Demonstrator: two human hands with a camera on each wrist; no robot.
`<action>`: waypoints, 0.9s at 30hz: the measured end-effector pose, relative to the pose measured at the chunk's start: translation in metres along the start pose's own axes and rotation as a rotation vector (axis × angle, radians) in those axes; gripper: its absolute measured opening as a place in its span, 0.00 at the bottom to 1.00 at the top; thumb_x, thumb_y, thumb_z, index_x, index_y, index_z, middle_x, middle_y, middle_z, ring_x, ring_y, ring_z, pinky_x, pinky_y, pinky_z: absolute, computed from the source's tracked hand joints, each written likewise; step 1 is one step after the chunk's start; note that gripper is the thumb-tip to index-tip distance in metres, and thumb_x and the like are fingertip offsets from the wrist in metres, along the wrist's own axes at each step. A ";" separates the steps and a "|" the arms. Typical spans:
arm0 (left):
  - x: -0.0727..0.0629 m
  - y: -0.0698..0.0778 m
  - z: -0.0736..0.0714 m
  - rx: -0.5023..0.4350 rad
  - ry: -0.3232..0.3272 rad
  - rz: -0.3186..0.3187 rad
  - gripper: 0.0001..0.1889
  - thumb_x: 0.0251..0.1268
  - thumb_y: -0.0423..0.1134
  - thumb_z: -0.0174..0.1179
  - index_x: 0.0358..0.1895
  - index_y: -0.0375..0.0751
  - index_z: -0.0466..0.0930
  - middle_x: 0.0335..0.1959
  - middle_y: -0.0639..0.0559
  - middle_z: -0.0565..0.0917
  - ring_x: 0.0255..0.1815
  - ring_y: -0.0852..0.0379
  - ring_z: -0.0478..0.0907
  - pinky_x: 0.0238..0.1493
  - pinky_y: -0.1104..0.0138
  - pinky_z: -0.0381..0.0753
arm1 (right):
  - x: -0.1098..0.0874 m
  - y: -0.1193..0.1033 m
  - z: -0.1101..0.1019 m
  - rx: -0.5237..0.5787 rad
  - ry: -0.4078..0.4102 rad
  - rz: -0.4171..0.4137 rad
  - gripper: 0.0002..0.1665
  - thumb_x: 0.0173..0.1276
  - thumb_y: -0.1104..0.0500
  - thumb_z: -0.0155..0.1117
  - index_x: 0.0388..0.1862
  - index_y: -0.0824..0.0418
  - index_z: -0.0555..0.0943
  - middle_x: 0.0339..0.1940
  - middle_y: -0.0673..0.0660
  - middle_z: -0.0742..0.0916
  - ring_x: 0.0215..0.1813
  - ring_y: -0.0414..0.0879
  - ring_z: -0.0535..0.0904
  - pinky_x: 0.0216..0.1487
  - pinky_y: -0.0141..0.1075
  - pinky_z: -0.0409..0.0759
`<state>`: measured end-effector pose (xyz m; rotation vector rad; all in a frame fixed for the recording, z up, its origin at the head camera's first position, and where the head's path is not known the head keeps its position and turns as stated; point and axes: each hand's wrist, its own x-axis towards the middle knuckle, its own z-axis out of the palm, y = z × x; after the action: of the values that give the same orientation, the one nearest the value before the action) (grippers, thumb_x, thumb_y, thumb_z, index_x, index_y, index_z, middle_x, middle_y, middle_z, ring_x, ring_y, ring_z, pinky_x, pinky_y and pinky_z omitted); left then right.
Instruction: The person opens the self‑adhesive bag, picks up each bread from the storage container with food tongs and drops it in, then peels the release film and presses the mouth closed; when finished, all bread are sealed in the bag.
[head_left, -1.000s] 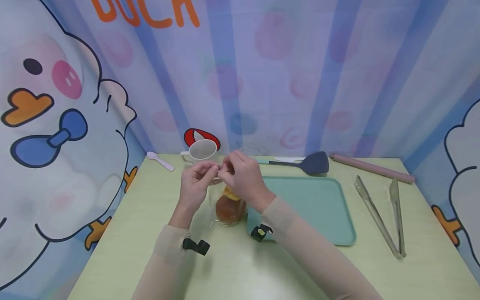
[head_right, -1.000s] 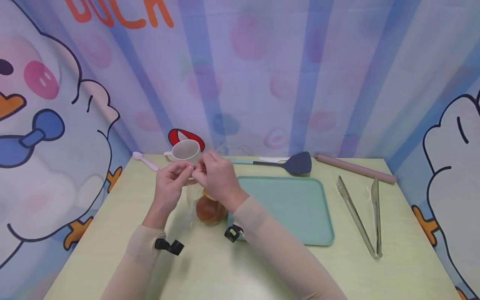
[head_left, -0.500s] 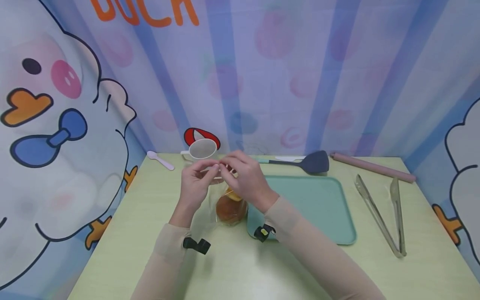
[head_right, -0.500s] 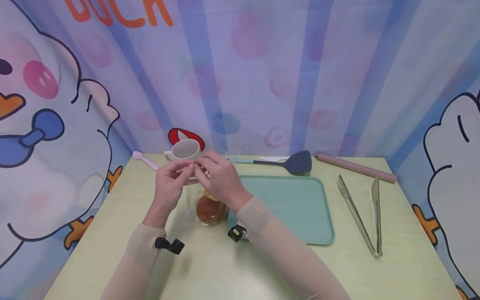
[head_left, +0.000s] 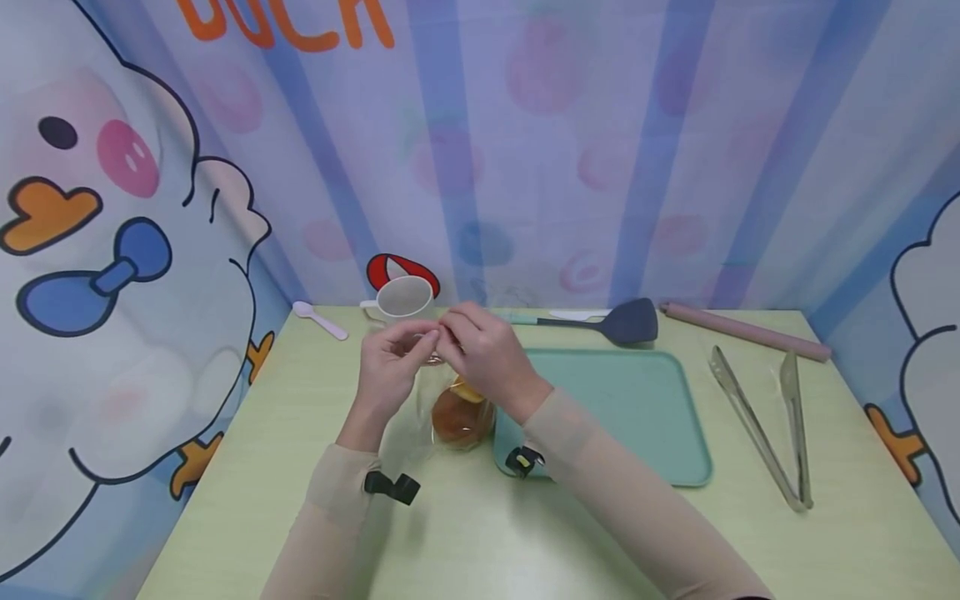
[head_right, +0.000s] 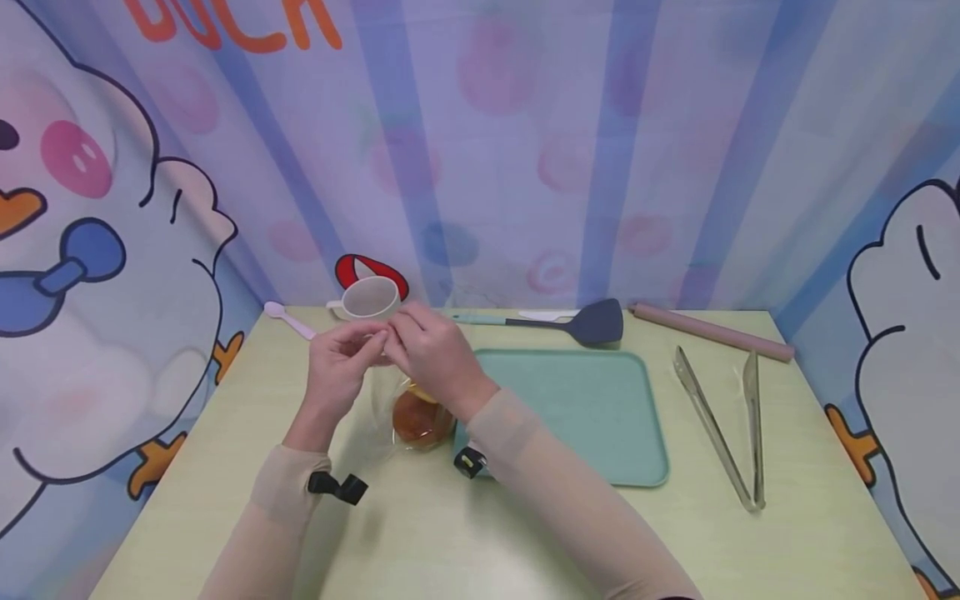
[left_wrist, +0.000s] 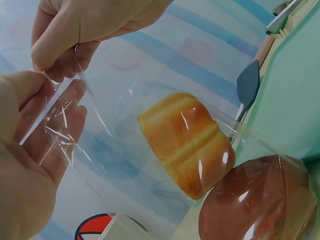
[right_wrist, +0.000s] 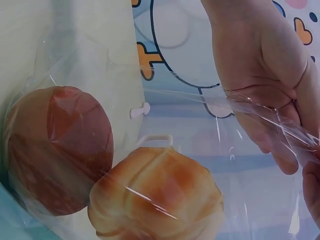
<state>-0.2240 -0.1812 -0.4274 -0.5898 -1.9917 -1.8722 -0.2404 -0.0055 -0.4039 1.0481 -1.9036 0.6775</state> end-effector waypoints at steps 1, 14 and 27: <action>0.000 -0.001 0.000 0.002 -0.002 0.010 0.07 0.72 0.23 0.63 0.47 0.22 0.86 0.41 0.60 0.91 0.33 0.60 0.89 0.36 0.61 0.91 | 0.000 0.000 0.000 -0.008 -0.002 -0.003 0.03 0.70 0.67 0.71 0.36 0.67 0.86 0.36 0.59 0.87 0.35 0.46 0.86 0.41 0.32 0.89; -0.003 -0.005 -0.001 -0.065 0.002 -0.045 0.09 0.75 0.26 0.61 0.50 0.20 0.83 0.42 0.58 0.91 0.39 0.59 0.91 0.38 0.62 0.91 | -0.006 0.003 0.004 0.216 0.040 0.147 0.03 0.72 0.69 0.65 0.38 0.67 0.86 0.37 0.59 0.87 0.32 0.45 0.84 0.36 0.31 0.87; -0.003 -0.003 0.000 -0.081 0.030 -0.052 0.09 0.75 0.27 0.62 0.50 0.22 0.83 0.42 0.56 0.90 0.39 0.57 0.91 0.39 0.59 0.91 | -0.008 0.001 0.002 0.212 0.069 0.095 0.04 0.70 0.67 0.69 0.40 0.66 0.88 0.39 0.58 0.87 0.35 0.44 0.84 0.39 0.30 0.87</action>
<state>-0.2226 -0.1816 -0.4315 -0.5340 -1.9378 -1.9884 -0.2400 -0.0031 -0.4121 1.0543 -1.8607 0.9755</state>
